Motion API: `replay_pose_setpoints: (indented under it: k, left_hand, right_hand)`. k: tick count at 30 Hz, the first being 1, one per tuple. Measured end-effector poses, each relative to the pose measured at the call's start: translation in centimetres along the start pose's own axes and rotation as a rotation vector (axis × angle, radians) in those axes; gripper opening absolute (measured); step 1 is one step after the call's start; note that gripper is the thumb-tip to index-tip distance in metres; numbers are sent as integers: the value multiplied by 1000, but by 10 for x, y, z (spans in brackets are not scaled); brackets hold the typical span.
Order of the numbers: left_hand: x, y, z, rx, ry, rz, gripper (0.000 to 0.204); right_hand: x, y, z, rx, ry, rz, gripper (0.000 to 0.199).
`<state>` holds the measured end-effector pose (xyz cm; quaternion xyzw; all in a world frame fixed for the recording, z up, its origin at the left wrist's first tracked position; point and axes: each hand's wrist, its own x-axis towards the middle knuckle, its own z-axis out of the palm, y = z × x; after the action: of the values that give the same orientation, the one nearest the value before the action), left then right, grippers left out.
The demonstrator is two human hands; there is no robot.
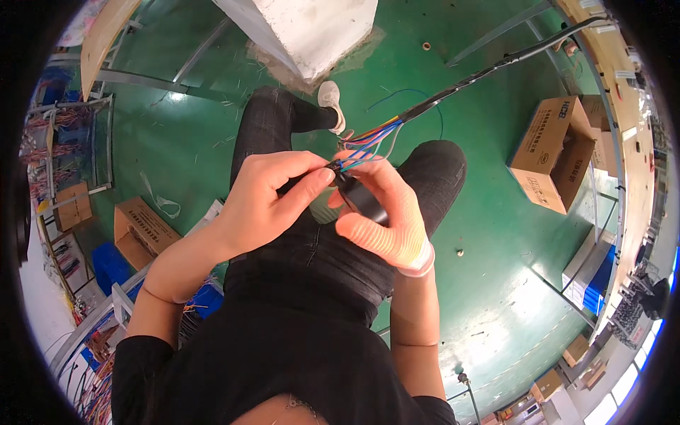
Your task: Assembling and wrapping a multi-connector wire harness with electrical tape at a workbench.
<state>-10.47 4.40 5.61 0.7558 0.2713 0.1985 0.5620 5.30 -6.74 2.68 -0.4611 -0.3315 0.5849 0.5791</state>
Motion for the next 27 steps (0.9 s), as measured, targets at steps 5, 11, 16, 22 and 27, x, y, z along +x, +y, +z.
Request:
replay_pose_setpoints:
  k: [5,11,16,22,27]
  left_hand:
    - [-2,-7,5,73,61,58,10]
    - [-9,-2,16,225,105,169,9]
    - [-18,2,26,146,83,140,12]
    - [-12,3,17,41,1,8,14]
    - [-8,9,11,-183,-89,-129,18]
  right_hand:
    - [-16,-10,23,-353,510,10,24]
    - [12,-40,47,-1078,645,-424,27]
    - [40,-55,62,-1080,683,-369,20]
    - [-28,-1,47,-665,664,-48,35]
    - [17,41,55,-116,672,-384,45]
